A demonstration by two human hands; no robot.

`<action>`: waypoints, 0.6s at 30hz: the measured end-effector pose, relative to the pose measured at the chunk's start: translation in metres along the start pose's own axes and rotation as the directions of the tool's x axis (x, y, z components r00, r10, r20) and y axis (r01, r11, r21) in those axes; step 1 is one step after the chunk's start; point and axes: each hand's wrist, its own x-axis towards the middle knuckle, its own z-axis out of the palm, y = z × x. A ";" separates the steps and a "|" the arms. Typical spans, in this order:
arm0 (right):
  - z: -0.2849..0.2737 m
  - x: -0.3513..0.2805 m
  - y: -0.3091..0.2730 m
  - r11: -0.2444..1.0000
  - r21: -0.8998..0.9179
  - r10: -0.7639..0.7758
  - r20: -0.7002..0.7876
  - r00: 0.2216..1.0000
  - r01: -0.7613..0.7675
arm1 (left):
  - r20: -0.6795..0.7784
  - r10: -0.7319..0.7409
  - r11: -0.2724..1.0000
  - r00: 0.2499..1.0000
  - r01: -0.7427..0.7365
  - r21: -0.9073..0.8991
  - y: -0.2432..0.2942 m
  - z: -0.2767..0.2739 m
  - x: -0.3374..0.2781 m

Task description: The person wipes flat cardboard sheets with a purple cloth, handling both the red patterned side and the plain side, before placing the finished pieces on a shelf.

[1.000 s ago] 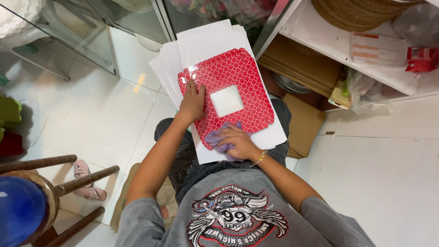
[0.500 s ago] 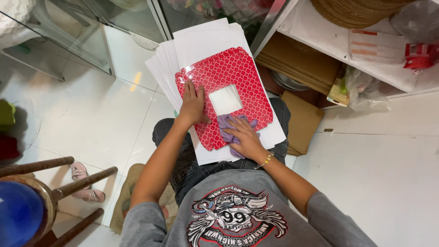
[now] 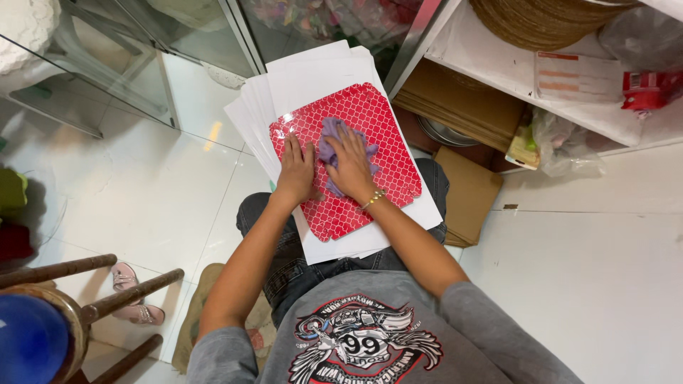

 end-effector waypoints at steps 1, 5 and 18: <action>0.003 0.002 -0.005 0.999 -0.037 -0.020 -0.022 1.000 0.019 | -0.003 -0.012 1.000 1.000 0.012 0.028 0.000 0.000 0.001; 0.014 -0.020 -0.012 0.993 0.032 -0.116 0.052 0.992 0.115 | -0.008 -0.031 0.994 0.999 0.032 0.102 -0.006 0.005 0.005; -0.026 -0.005 0.032 0.997 0.009 -0.080 -0.081 0.994 0.081 | -0.028 -0.011 1.000 1.000 0.011 0.016 0.001 -0.004 -0.006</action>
